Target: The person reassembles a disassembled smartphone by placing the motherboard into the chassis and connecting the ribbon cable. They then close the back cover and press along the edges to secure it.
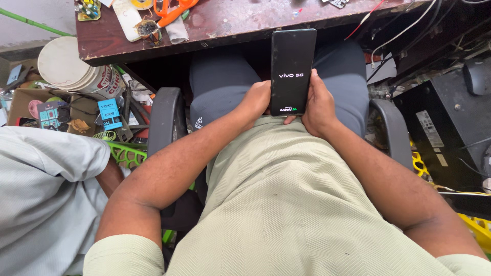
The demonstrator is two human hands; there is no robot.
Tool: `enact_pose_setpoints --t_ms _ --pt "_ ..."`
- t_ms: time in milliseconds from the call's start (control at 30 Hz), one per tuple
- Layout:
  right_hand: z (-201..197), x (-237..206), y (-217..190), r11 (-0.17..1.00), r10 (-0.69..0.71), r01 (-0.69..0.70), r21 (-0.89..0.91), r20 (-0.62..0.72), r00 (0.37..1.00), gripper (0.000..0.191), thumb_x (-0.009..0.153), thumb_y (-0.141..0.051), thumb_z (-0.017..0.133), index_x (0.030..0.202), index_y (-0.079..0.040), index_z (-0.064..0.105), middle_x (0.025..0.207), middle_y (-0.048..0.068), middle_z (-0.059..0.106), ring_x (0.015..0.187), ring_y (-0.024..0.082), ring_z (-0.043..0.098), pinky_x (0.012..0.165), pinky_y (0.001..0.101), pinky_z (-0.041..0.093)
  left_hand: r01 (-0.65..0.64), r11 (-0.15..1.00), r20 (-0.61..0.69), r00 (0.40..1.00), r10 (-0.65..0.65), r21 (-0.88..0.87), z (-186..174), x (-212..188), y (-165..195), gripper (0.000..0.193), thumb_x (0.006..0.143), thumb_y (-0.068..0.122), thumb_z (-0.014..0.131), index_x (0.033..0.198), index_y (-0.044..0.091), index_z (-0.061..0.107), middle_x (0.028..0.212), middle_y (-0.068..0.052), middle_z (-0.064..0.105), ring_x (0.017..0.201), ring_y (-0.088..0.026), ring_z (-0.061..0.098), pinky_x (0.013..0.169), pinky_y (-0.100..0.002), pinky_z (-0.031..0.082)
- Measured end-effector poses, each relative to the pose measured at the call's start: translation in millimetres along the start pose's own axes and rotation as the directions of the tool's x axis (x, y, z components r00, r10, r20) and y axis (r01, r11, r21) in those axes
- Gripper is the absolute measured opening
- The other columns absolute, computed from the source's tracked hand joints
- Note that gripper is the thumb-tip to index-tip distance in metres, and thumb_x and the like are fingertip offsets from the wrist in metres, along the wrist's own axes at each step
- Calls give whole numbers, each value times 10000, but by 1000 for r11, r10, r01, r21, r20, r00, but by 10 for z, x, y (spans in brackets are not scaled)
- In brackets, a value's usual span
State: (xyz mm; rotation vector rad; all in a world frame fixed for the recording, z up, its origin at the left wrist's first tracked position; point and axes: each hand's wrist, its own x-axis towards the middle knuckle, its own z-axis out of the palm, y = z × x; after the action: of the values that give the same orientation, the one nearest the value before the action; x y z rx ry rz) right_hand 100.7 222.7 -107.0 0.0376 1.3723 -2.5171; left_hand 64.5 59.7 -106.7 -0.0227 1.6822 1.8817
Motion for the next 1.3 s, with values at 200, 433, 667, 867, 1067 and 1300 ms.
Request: enact_pose_setpoints --t_ms 200,433,667,867,1067,1300 --pt "-8 2 -3 1000 -2 2 -15 -7 1000 552 1132 -455 213 1344 -59 533 1168 142 702 916 270 717 562 389 617 -10 999 12 1000 10 -31 5 12 -7 337 1012 288 465 806 70 619 633 11 532 536 -98 413 523 -303 349" --pt "-37 5 28 1000 -9 9 19 -14 1000 526 1130 -443 241 1357 -72 535 1193 124 693 937 262 712 532 394 611 -17 999 24 1000 18 -35 0 19 -21 335 1009 282 472 799 67 622 634 10 539 532 -98 413 516 -301 342" --pt "-39 13 49 999 -31 32 33 -20 999 498 1131 -424 259 1356 -75 535 1204 124 690 951 266 712 507 383 600 -28 1000 20 999 28 -12 -3 30 -54 333 1004 276 465 798 70 627 642 12 552 542 -94 431 521 -295 353" --pt "-40 10 39 999 -26 27 47 -22 999 501 1134 -424 262 1340 -64 542 1190 133 695 938 266 717 502 387 597 -23 1000 14 1000 23 -10 2 32 -59 340 1013 274 476 782 68 618 634 15 547 534 -92 420 513 -298 343" --pt "-51 10 34 999 -10 11 45 -19 1000 522 1132 -441 260 1319 -54 556 1132 136 712 864 271 717 521 393 602 -4 999 18 1000 5 -34 10 21 -41 331 1006 266 483 775 77 627 621 17 532 529 -89 403 507 -297 318" --pt "-52 1 49 999 -16 18 51 -21 1000 507 1129 -437 267 1321 -62 547 1147 128 709 888 270 719 514 395 597 -19 999 10 1000 19 -26 18 38 -63 338 1001 265 475 773 72 633 616 16 541 518 -90 409 499 -299 321"
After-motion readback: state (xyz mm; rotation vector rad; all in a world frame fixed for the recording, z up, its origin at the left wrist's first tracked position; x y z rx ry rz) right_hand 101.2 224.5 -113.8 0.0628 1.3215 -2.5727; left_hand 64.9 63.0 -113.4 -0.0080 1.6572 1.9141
